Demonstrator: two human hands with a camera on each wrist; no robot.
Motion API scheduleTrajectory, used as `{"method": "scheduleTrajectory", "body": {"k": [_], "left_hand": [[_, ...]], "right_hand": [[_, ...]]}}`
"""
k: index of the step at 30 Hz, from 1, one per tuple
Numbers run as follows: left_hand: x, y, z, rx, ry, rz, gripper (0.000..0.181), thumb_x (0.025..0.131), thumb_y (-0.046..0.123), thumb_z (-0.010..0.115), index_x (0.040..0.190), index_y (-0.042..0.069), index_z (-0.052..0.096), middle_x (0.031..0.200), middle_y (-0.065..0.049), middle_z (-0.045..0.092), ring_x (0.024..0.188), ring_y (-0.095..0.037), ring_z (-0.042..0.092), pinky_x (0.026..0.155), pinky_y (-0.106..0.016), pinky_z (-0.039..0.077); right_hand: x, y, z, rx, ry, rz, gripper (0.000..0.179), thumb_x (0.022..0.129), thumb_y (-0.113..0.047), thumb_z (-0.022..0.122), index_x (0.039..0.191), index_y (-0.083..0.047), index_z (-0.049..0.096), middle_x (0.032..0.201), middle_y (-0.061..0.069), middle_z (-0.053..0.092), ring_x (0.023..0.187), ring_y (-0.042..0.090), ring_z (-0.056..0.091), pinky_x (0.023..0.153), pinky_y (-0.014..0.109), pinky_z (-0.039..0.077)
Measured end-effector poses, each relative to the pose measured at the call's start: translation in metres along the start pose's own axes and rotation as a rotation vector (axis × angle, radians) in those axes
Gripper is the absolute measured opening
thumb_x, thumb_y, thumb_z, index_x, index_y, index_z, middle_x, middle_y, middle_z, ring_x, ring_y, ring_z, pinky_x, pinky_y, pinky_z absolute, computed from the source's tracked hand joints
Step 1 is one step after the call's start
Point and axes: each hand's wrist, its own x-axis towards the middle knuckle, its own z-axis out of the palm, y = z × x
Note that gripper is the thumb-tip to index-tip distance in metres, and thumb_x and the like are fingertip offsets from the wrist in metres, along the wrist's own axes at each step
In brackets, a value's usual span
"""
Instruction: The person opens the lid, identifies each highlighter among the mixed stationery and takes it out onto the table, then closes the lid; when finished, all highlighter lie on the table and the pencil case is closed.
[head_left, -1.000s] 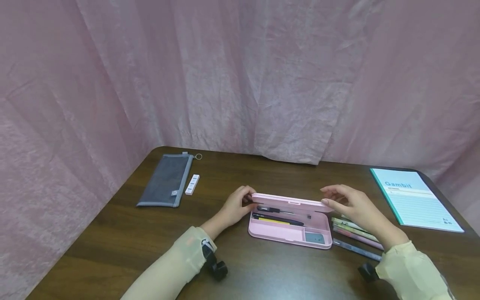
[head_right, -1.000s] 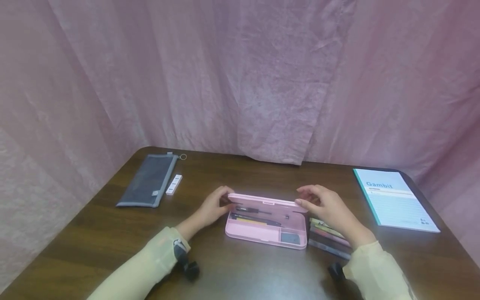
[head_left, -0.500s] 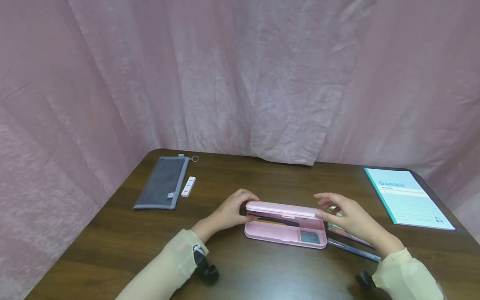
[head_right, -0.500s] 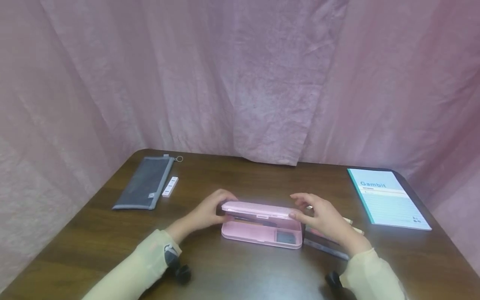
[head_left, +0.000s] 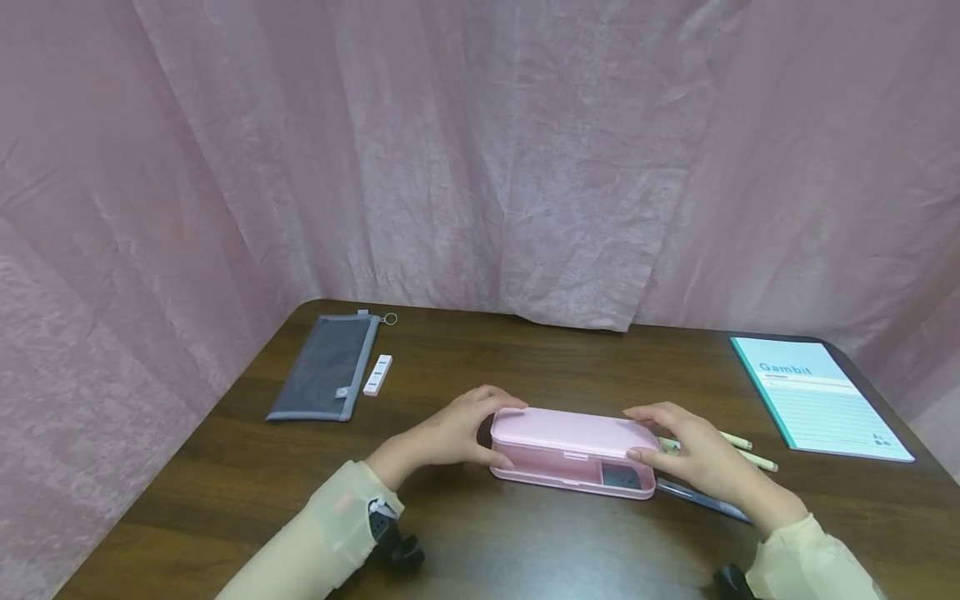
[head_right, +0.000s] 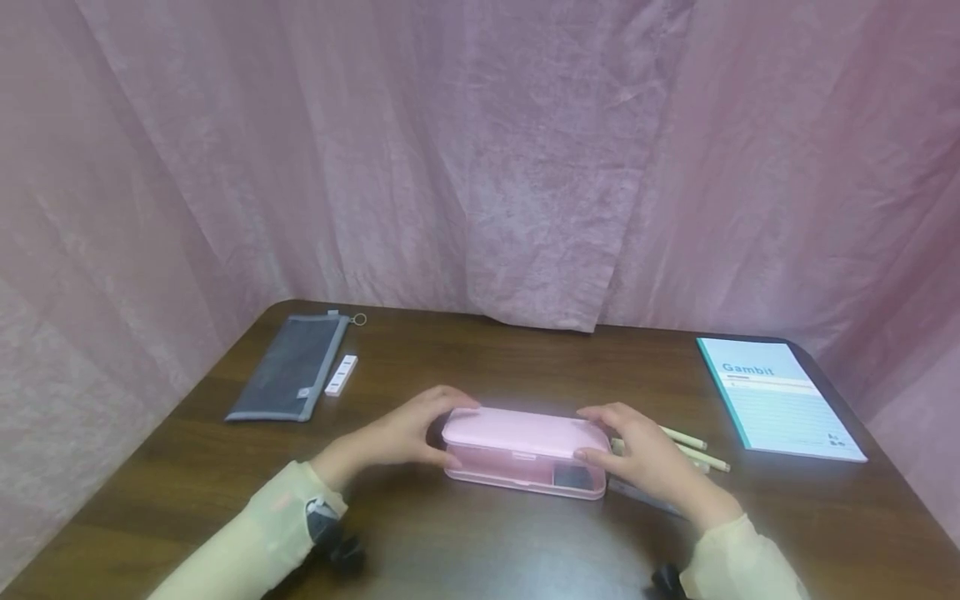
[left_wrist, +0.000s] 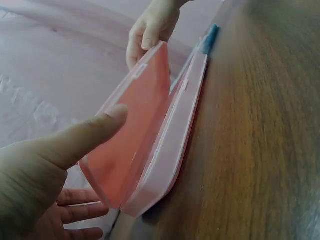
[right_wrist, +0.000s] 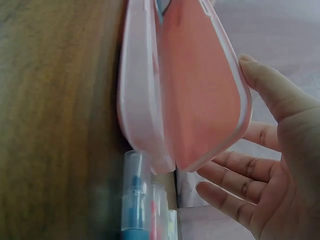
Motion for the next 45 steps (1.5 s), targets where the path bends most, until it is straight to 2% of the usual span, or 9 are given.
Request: {"method": "scheduleTrajectory", "body": {"k": [3,8,11,16,21,24,28,36,45], "left_hand": [[0.001,0.004,-0.001,0.004,-0.021,-0.015,0.077,0.071,0.043,0.083,0.138,0.024,0.05,0.137,-0.003,0.05,0.128,-0.022,0.045,0.108,-0.048,0.039],[0.004,0.006,0.002,0.024,-0.037,-0.077,0.08,0.071,0.05,0.081,0.14,0.028,0.047,0.143,-0.003,0.045,0.134,-0.024,0.04,0.111,-0.05,0.035],[0.006,0.004,0.007,0.068,-0.037,-0.092,0.08,0.072,0.055,0.078,0.141,0.031,0.046,0.147,-0.002,0.043,0.136,-0.024,0.038,0.113,-0.05,0.032],[0.008,-0.001,0.016,0.188,0.002,-0.036,0.08,0.073,0.06,0.074,0.141,0.031,0.046,0.147,-0.002,0.044,0.138,-0.023,0.037,0.118,-0.05,0.022],[0.007,-0.005,0.023,0.247,0.034,0.024,0.08,0.073,0.062,0.072,0.141,0.029,0.046,0.146,-0.004,0.046,0.135,-0.022,0.04,0.118,-0.054,0.02],[0.008,-0.007,0.025,0.261,0.039,0.042,0.08,0.074,0.063,0.071,0.141,0.029,0.046,0.145,-0.003,0.046,0.135,-0.022,0.041,0.118,-0.054,0.02],[0.007,-0.009,0.027,0.269,0.043,0.042,0.079,0.075,0.064,0.07,0.141,0.028,0.047,0.142,-0.001,0.049,0.133,-0.02,0.042,0.119,-0.052,0.021],[0.005,-0.011,0.029,0.273,0.074,0.033,0.081,0.073,0.066,0.07,0.139,0.024,0.05,0.134,0.001,0.055,0.13,-0.02,0.044,0.12,-0.052,0.018],[0.006,-0.01,0.03,0.234,0.058,0.004,0.081,0.073,0.064,0.071,0.14,0.024,0.049,0.134,0.002,0.053,0.131,-0.019,0.043,0.121,-0.047,0.018]], "right_hand": [[-0.002,0.0,0.003,-0.028,0.005,-0.01,0.05,0.082,-0.039,0.074,0.122,-0.011,0.062,0.118,0.004,0.065,0.107,0.027,0.064,0.088,0.049,0.053],[-0.004,0.0,0.008,-0.067,0.023,-0.045,0.055,0.078,-0.043,0.077,0.122,-0.013,0.063,0.129,0.011,0.06,0.118,0.035,0.057,0.093,0.056,0.048],[-0.003,0.0,0.012,-0.083,0.023,-0.075,0.057,0.077,-0.041,0.078,0.123,-0.011,0.063,0.134,0.013,0.056,0.122,0.037,0.054,0.095,0.057,0.046],[-0.002,0.001,0.018,-0.07,-0.011,-0.111,0.057,0.076,-0.042,0.078,0.122,-0.013,0.063,0.136,0.013,0.055,0.126,0.04,0.05,0.101,0.061,0.038],[-0.002,0.0,0.021,-0.08,-0.009,-0.147,0.054,0.076,-0.043,0.078,0.122,-0.017,0.065,0.139,0.011,0.055,0.127,0.038,0.051,0.107,0.055,0.033],[-0.003,0.0,0.02,-0.089,-0.02,-0.154,0.055,0.076,-0.042,0.078,0.122,-0.016,0.065,0.139,0.01,0.056,0.125,0.037,0.052,0.105,0.057,0.036],[-0.002,0.001,0.021,-0.078,-0.055,-0.122,0.058,0.077,-0.042,0.077,0.125,-0.012,0.063,0.138,0.01,0.056,0.126,0.037,0.052,0.103,0.063,0.036],[0.0,0.002,0.022,-0.076,-0.086,-0.094,0.06,0.078,-0.043,0.075,0.127,-0.011,0.062,0.139,0.011,0.056,0.128,0.037,0.05,0.104,0.063,0.035],[-0.001,0.003,0.022,-0.065,-0.093,-0.08,0.061,0.078,-0.043,0.075,0.128,-0.012,0.061,0.14,0.01,0.055,0.129,0.038,0.05,0.105,0.064,0.033]]}}
